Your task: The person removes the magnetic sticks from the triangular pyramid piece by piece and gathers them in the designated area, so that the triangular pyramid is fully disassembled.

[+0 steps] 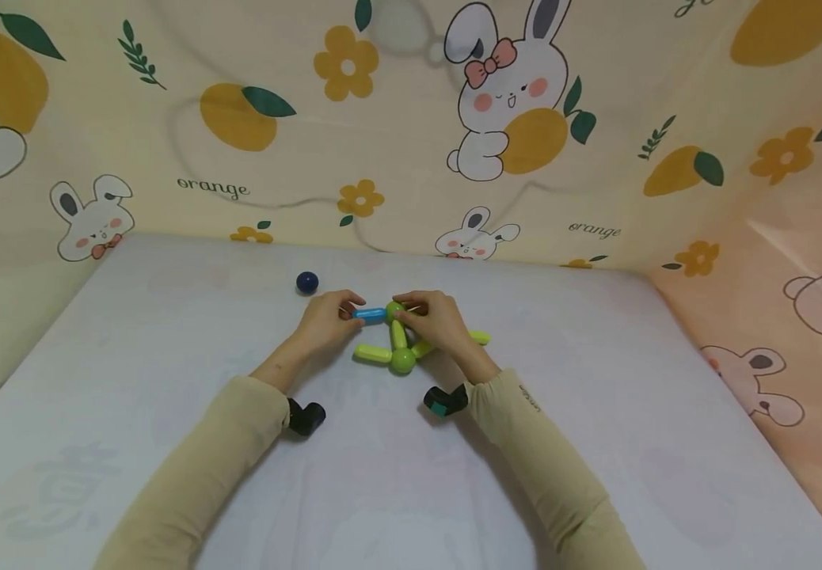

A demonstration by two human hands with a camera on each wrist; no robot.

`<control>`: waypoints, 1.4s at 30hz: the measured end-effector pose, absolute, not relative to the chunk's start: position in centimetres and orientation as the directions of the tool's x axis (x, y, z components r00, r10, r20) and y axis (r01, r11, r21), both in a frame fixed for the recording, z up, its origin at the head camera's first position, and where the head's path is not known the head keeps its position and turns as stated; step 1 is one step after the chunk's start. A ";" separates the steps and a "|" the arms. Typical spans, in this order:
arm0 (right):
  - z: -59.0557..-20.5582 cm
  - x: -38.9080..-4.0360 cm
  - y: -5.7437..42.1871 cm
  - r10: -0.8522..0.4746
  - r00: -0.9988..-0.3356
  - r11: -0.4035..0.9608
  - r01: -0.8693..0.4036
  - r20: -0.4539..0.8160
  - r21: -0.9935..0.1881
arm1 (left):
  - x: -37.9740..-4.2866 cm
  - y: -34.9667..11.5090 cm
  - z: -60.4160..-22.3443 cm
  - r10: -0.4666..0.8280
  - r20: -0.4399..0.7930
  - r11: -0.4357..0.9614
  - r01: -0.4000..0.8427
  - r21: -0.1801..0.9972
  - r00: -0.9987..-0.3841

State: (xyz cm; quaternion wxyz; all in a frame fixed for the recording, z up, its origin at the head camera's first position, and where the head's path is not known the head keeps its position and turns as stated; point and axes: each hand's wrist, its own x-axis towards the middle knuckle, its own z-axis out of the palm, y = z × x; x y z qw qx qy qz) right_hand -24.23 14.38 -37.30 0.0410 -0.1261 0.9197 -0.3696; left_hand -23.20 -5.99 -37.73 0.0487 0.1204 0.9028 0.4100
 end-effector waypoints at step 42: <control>-37.6 -24.6 14.7 -0.259 -0.963 0.661 -0.234 0.076 -0.713 | -20.9 -14.0 -37.2 0.235 -0.029 0.693 0.146 0.706 -0.972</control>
